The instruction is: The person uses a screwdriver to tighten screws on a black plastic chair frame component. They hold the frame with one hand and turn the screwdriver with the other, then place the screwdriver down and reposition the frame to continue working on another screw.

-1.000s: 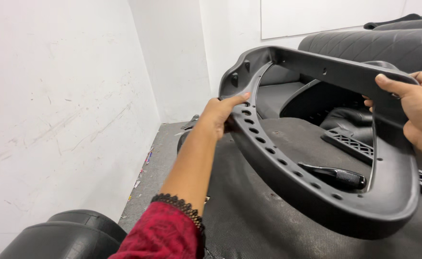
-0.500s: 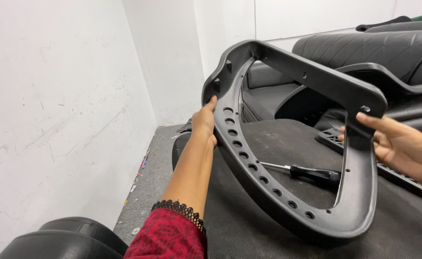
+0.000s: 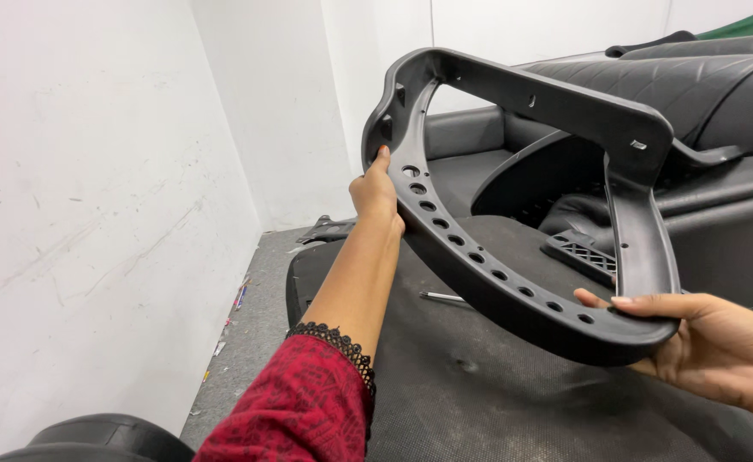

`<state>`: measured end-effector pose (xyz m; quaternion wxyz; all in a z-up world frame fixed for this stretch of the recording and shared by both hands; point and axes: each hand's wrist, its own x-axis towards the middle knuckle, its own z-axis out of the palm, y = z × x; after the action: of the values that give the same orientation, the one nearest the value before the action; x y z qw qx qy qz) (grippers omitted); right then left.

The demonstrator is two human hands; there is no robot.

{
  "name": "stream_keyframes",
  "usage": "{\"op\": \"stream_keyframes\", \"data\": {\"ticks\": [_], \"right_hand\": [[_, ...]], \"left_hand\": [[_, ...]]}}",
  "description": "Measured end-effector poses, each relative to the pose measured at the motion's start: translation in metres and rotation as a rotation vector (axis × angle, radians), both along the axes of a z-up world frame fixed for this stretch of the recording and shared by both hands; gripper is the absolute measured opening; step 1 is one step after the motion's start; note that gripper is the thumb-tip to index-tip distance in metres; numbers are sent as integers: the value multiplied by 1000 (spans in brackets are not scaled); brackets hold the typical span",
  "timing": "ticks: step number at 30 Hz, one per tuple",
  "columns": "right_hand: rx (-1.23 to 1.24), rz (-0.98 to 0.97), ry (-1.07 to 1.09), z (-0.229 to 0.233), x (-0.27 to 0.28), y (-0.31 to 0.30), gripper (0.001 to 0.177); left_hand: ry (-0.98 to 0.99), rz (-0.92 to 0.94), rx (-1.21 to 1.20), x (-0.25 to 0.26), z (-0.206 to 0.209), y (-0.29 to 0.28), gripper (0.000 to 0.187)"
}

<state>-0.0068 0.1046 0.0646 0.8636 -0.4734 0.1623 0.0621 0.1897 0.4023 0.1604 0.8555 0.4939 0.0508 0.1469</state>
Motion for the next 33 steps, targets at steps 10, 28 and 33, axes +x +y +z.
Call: {"op": "stream_keyframes", "data": {"ticks": [10, 28, 33], "right_hand": [[299, -309, -77, 49, 26, -26, 42], [440, -384, -212, 85, 183, -155, 30], [524, -443, -131, 87, 213, -170, 28]], "left_hand": [[50, -108, -175, 49, -16, -59, 60], [-80, -593, 100, -2, -21, -194, 76], [-120, -696, 162, -10, -29, -199, 79]]}}
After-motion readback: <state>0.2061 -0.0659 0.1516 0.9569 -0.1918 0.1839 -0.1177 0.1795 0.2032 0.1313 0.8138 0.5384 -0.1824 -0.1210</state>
